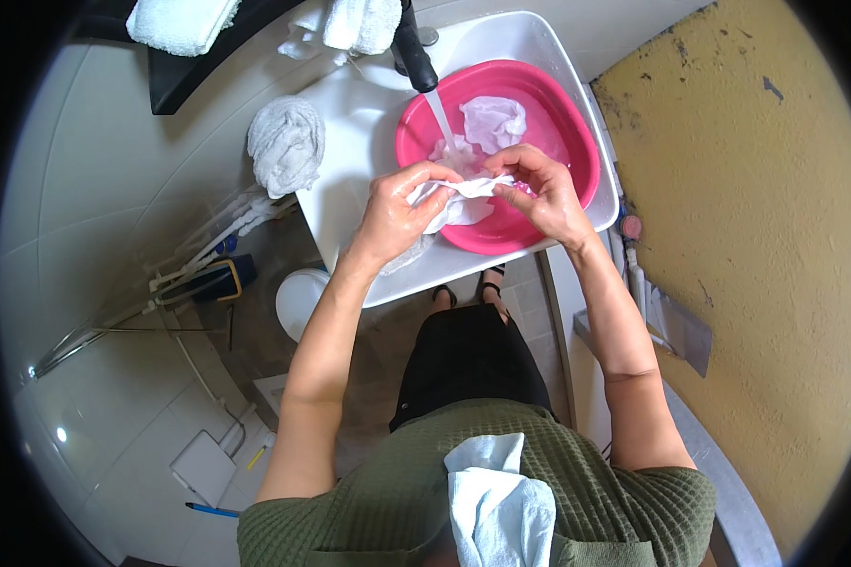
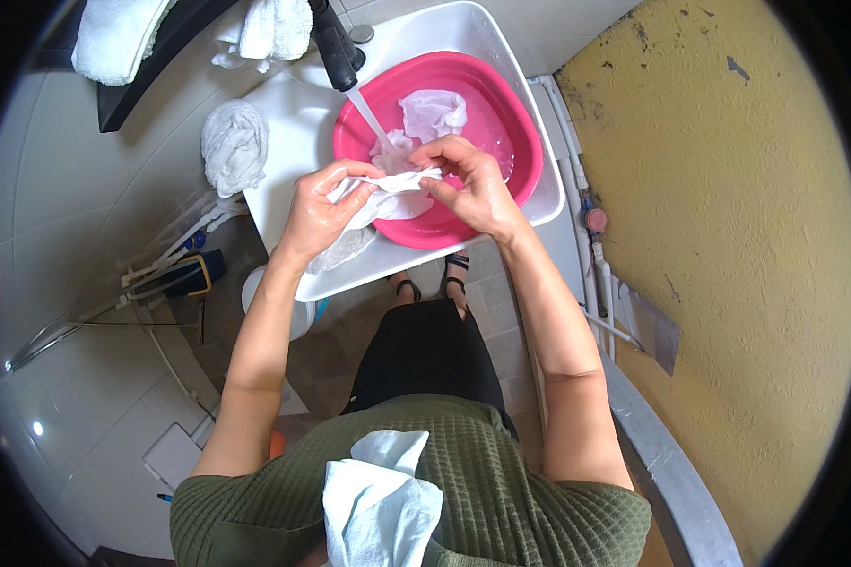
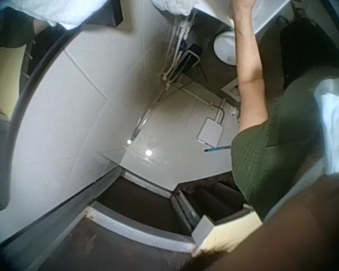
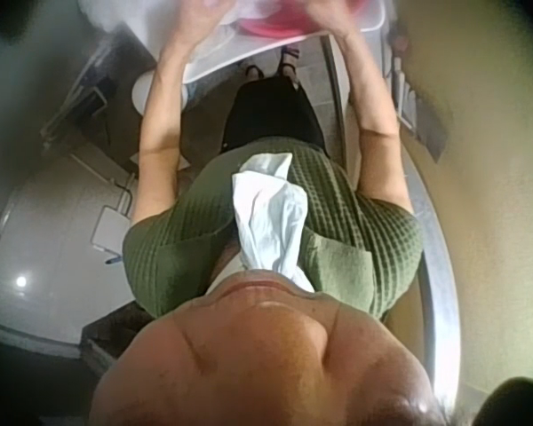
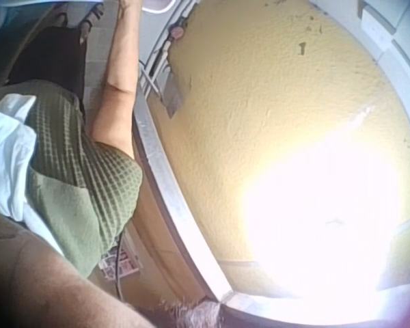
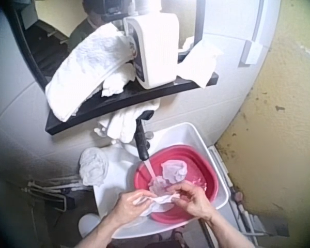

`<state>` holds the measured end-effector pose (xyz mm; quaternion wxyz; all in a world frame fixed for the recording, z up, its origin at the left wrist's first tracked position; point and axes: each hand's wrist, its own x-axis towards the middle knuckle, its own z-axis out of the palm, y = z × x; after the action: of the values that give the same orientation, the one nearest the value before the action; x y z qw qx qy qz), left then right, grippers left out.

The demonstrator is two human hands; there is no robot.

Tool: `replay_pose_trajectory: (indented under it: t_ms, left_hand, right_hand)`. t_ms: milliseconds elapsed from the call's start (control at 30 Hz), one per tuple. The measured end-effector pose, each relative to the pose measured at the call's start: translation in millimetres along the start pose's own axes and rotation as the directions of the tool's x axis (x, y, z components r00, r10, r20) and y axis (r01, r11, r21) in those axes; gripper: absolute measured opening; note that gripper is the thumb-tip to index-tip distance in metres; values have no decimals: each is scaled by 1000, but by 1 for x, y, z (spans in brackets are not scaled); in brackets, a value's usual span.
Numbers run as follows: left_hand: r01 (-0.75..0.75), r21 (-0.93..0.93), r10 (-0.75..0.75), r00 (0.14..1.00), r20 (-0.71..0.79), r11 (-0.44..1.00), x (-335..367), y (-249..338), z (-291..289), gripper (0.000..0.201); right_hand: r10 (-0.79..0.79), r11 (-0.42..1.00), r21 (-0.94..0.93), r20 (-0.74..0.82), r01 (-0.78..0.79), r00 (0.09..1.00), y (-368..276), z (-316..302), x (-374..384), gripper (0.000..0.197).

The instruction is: The person washes white cloths in a pink basin using water from a faucet, then wrings them out by hand one at a time.

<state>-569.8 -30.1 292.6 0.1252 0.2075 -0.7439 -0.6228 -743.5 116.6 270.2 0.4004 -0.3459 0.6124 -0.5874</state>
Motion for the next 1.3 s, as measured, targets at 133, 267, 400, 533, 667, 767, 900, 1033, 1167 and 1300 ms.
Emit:
replay_pose_trajectory:
  t_ms: [133,267,400,533,667,767,900,1033,1167,1300]
  left_hand:
    - [-15,30,15,1000,-8,999,-1,-1,-1,15]
    - [18,29,-18,1000,-6,999,1,2,-2,16]
    - [-123,130,138,984,-117,984,4,-3,-2,29]
    - [-246,290,293,947,-130,925,5,-5,-6,38]
    - [-345,410,417,904,-98,844,8,-2,-5,34]
    - [-259,354,322,938,-129,899,9,1,-2,25]
    - [-296,394,347,935,-66,870,9,-1,0,14]
    - [-314,319,341,939,-33,894,11,15,0,13]
    - [-220,-32,220,975,-17,975,16,16,0,26]
    - [-75,-209,91,993,69,975,20,19,-2,30]
  right_hand:
    - [-83,957,-269,121,113,989,1,-4,3,19]
    - [-19,975,-218,75,35,997,11,-8,1,17]
    - [-47,998,45,-131,53,990,-1,-10,3,11]
    - [-65,997,43,-129,71,990,-15,-18,6,11]
    - [-70,996,34,-175,77,982,-36,-26,10,11]
    - [-97,995,-17,-171,95,980,-43,-28,12,12]
    - [-178,982,-92,-192,163,965,-49,-33,14,14]
    - [-220,971,-141,-215,193,952,-64,-36,12,12]
    - [-198,976,-133,-213,172,957,-72,-41,17,12]
    - [-179,970,-196,-161,146,971,-80,-41,17,13]
